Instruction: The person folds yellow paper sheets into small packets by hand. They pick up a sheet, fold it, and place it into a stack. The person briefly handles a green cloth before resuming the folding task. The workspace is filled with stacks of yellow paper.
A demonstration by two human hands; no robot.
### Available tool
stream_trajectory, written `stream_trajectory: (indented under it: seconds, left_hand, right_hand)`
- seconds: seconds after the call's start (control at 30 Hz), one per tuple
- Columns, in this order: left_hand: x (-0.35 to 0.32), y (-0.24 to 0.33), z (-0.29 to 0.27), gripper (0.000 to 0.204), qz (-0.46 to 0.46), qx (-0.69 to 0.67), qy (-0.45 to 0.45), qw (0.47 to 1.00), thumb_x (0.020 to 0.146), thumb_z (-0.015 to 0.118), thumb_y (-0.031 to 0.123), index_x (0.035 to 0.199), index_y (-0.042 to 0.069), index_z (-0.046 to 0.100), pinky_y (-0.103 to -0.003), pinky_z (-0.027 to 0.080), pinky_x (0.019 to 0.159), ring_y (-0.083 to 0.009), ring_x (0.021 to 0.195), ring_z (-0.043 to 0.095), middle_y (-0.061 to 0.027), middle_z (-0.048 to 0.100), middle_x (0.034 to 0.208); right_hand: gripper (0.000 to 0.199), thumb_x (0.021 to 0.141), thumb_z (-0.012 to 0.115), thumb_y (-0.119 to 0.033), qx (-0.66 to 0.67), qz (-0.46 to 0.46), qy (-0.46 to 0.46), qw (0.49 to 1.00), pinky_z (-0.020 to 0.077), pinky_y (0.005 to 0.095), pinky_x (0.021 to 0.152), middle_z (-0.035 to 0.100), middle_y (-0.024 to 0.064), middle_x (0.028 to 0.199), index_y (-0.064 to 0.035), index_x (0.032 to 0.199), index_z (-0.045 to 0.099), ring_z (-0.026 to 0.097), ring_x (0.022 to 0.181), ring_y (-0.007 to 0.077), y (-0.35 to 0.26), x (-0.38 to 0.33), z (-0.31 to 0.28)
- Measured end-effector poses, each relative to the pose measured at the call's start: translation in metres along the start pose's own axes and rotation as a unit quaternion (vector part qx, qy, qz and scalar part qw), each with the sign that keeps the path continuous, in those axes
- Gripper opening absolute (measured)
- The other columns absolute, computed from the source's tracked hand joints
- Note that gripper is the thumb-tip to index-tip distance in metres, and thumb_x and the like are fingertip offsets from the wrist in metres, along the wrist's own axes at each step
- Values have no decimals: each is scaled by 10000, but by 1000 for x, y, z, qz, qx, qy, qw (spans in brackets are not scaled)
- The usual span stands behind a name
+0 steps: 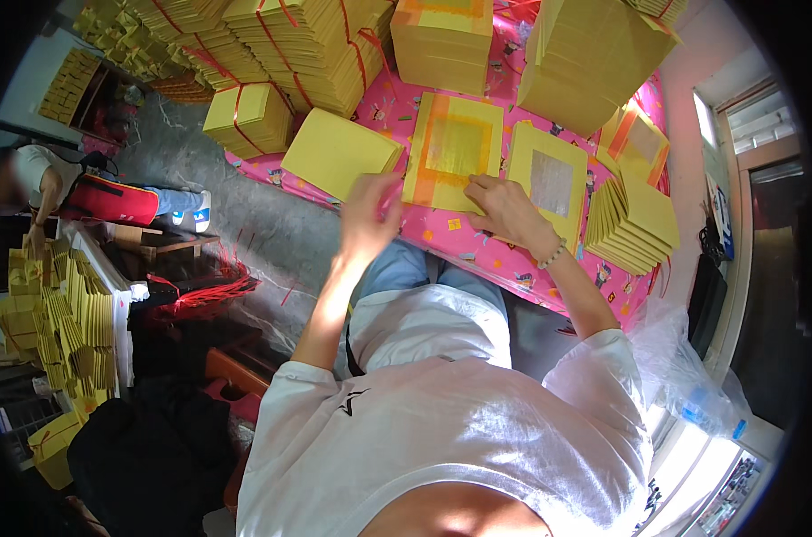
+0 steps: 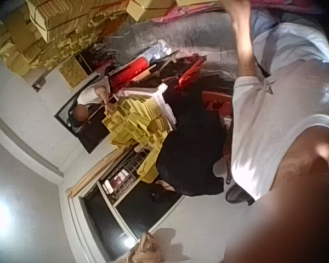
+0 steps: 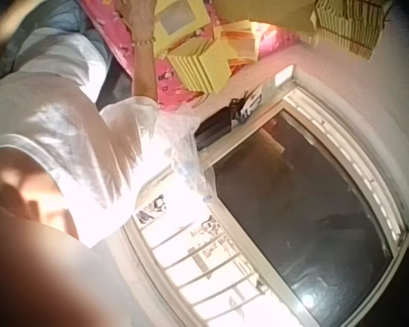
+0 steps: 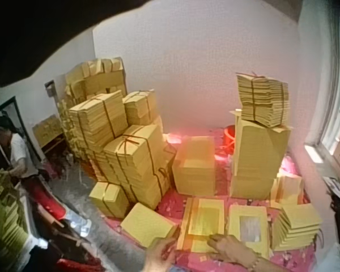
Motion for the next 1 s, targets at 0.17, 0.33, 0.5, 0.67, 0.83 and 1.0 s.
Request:
stream_trajectory:
  seconds: [0.17, 0.33, 0.5, 0.67, 0.83, 1.0]
  left_hand:
    - [3, 9, 62, 443, 121, 64, -163, 977, 723, 650, 31, 1155, 72, 558, -396, 496, 835, -333, 1033, 561, -110, 573, 1176]
    - [14, 6, 77, 444, 139, 124, -250, 950, 711, 641, 53, 1143, 71, 539, -396, 520, 787, -318, 971, 582, -96, 572, 1130]
    - [11, 5, 87, 439, 205, 199, -270, 919, 725, 632, 80, 1143, 38, 509, -377, 537, 725, -308, 936, 591, -109, 567, 1052]
    - [7, 4, 88, 345, 209, 210, -258, 920, 751, 612, 72, 1075, 28, 500, -369, 540, 680, -303, 897, 609, -123, 579, 984]
    - [17, -2, 84, 252, 164, 170, -271, 933, 782, 602, 66, 1009, 40, 496, -394, 532, 677, -315, 848, 622, -126, 595, 924]
    - [22, 14, 72, 325, 143, 131, -278, 941, 783, 623, 96, 1079, 38, 504, -420, 517, 698, -320, 870, 608, -127, 606, 947]
  right_hand:
    - [292, 700, 716, -197, 6, -11, 45, 999, 514, 425, 697, 588, 161, 880, 14, 847, 579, 613, 830, 331, -3, 0, -3]
    - [306, 697, 726, -208, 9, 0, 42, 999, 514, 419, 688, 589, 159, 849, 14, 845, 576, 614, 819, 334, -1, 0, -5]
    - [320, 674, 748, -189, 32, -2, 55, 998, 513, 416, 683, 585, 160, 853, 14, 842, 567, 614, 823, 333, 0, -2, -7]
    - [386, 667, 758, -170, 37, -4, 52, 998, 511, 411, 733, 586, 158, 914, 18, 948, 571, 611, 851, 337, -2, -6, -8]
    - [326, 734, 704, -131, 65, 1, 98, 993, 507, 409, 768, 593, 154, 955, -3, 1005, 575, 609, 876, 344, -3, -11, -22]
    - [158, 814, 615, -76, 100, 41, 105, 989, 500, 419, 755, 603, 137, 903, -41, 967, 600, 607, 875, 338, 17, -4, -24]
Point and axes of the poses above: each hand's wrist, its own x-axis towards the middle knuckle, its own z-axis out of the palm, y = z × x, the point moved 6 cm from there along x, towards the middle knuckle
